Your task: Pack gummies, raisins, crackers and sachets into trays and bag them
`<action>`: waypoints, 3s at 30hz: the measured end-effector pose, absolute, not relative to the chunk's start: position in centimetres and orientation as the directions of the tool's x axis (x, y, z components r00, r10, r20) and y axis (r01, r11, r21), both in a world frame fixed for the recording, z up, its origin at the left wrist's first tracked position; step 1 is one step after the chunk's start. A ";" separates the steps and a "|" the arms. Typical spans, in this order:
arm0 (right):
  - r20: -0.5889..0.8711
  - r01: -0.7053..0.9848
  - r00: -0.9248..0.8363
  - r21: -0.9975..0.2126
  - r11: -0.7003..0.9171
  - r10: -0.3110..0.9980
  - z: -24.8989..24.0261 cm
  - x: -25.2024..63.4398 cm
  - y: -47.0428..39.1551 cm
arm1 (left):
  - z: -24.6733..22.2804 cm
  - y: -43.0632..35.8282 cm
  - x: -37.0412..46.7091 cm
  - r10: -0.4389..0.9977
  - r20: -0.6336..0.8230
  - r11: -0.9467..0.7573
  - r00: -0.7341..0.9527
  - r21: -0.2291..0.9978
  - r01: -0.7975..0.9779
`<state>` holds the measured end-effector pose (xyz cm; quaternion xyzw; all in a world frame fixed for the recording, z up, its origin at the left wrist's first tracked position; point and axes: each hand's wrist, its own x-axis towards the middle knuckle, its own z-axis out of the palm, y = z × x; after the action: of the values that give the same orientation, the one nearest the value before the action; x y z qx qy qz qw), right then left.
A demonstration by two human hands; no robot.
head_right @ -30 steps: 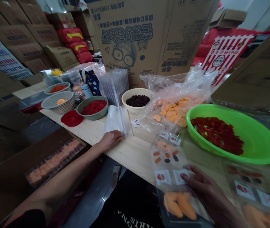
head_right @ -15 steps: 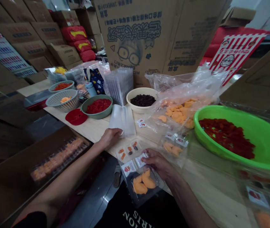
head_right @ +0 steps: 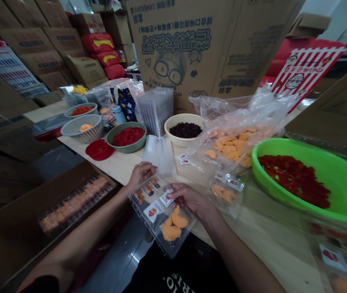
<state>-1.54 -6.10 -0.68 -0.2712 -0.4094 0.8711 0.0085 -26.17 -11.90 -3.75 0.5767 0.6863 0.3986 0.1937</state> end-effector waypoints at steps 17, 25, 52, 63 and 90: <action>-0.570 0.228 -0.756 -0.690 -0.687 0.322 -1.1 -2.5 -1.9 | -2.9 -13.2 -30.9 0.828 0.428 -0.500 0.363 0.268 0.824; -0.489 0.248 -0.841 -0.731 -0.635 0.234 -0.7 -2.0 -2.6 | -0.9 -13.2 -30.0 0.843 0.371 -0.512 0.389 0.335 0.791; -0.291 0.324 -0.138 -0.917 -0.235 0.947 -4.6 4.0 -9.1 | -2.5 -19.6 -15.6 0.878 -0.038 -0.355 0.477 0.616 0.703; 0.113 0.670 -0.732 -0.054 0.740 0.671 -1.2 0.9 -9.1 | -4.2 -19.1 -14.0 0.955 0.105 -0.281 0.278 0.624 0.729; 0.475 0.429 -0.672 -0.375 0.822 0.568 7.4 12.1 -18.0 | 1.6 -17.0 -6.2 0.672 0.619 -0.741 0.407 0.563 0.366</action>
<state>12.07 -18.02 7.37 -0.2746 -0.9070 0.1168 0.2972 -6.19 -16.97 1.64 0.8209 0.3161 0.4434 0.1722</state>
